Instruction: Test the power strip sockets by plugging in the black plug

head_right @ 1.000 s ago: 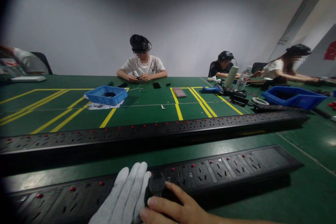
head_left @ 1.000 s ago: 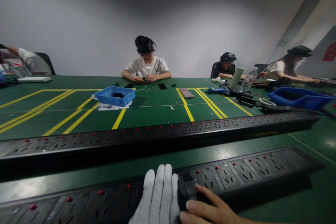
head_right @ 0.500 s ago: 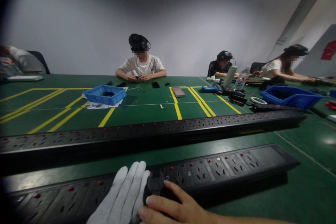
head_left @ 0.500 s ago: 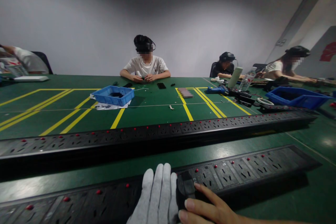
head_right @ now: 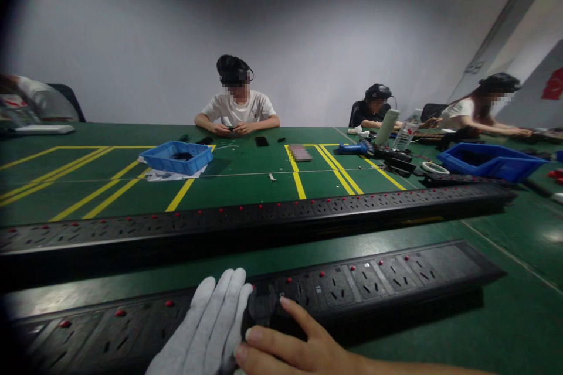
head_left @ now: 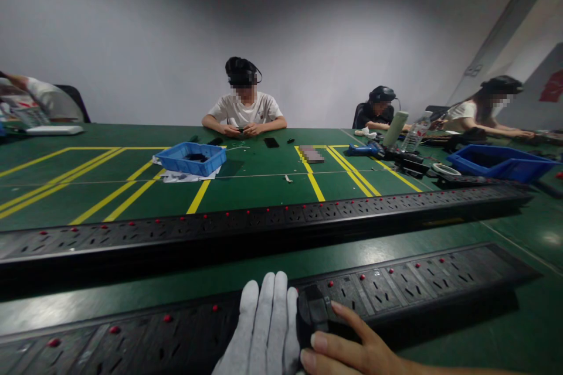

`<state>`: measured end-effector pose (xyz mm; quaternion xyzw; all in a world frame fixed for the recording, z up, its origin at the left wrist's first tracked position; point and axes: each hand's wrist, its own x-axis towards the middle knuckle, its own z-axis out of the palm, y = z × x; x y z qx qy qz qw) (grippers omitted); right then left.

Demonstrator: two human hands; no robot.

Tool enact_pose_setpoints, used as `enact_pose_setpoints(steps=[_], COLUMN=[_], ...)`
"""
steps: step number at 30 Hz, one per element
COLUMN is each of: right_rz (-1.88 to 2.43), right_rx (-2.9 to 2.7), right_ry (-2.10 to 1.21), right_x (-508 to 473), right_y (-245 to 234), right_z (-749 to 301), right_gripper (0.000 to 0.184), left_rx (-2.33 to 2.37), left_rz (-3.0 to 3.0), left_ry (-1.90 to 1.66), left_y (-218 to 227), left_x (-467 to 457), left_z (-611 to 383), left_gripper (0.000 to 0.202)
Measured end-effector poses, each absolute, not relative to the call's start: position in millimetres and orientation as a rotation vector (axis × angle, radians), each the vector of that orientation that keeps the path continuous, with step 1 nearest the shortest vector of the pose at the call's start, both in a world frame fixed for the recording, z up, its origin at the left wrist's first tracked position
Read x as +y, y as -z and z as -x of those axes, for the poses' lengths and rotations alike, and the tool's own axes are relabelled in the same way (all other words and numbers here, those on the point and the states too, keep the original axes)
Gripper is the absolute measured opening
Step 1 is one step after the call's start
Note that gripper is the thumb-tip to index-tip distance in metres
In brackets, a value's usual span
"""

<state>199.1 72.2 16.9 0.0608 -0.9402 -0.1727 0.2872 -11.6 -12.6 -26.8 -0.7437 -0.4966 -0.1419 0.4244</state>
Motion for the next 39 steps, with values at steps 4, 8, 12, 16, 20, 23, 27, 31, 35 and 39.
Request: enact_pose_setpoints(steps=[4,8,12,16,20,23,27,31,35,39], right_rz=[-0.162,-0.153,-0.159,-0.160,-0.168,-0.167,-0.166,-0.143,-0.118,-0.115], right_rx=[-2.510,-2.489,-2.481,-2.486,-2.510,-2.487,-2.482,-2.462,-2.463,-2.469], right_ry=[0.471,0.453,0.451,0.488,0.530,0.522,0.465,0.443,0.423,0.427], right_x=[72.1,71.8,71.9,72.2,73.2,73.7,73.6,72.1,69.8,69.0], right_y=[-20.2,-22.1,-25.6,-28.8,-28.3,-24.7,-19.9,-18.6,-20.3,-22.9], right_z=[-198.3,-197.3,-197.2,-198.3,-199.4,-199.6,-199.2,-197.5,-196.2,-196.3], right_gripper=[0.043,0.047,0.037,0.036,0.037,0.034,0.033,0.044,0.039,0.040], left_rx=[-1.215,-1.197,-1.205,-1.205,-1.206,-1.212,-1.214,-1.223,-1.219,-1.213], left_rz=[1.839,1.814,1.816,1.814,1.807,1.823,1.807,1.813,1.802,1.798], left_ry=[0.357,0.346,0.361,0.382,0.390,0.371,0.383,0.387,0.435,0.434], left_y=[23.5,19.6,17.4,16.6,16.5,16.3,16.1,14.6,12.2,12.3], left_x=[-11.6,-9.9,-8.9,-9.1,-9.0,-8.5,-7.8,-7.5,-6.9,-6.9], left_z=[10.0,7.5,5.7,5.0,5.1,5.3,5.3,4.5,3.5,3.1], left_gripper=[0.044,0.042,0.042,0.042,0.042,0.041,0.040,0.040,0.040,0.040])
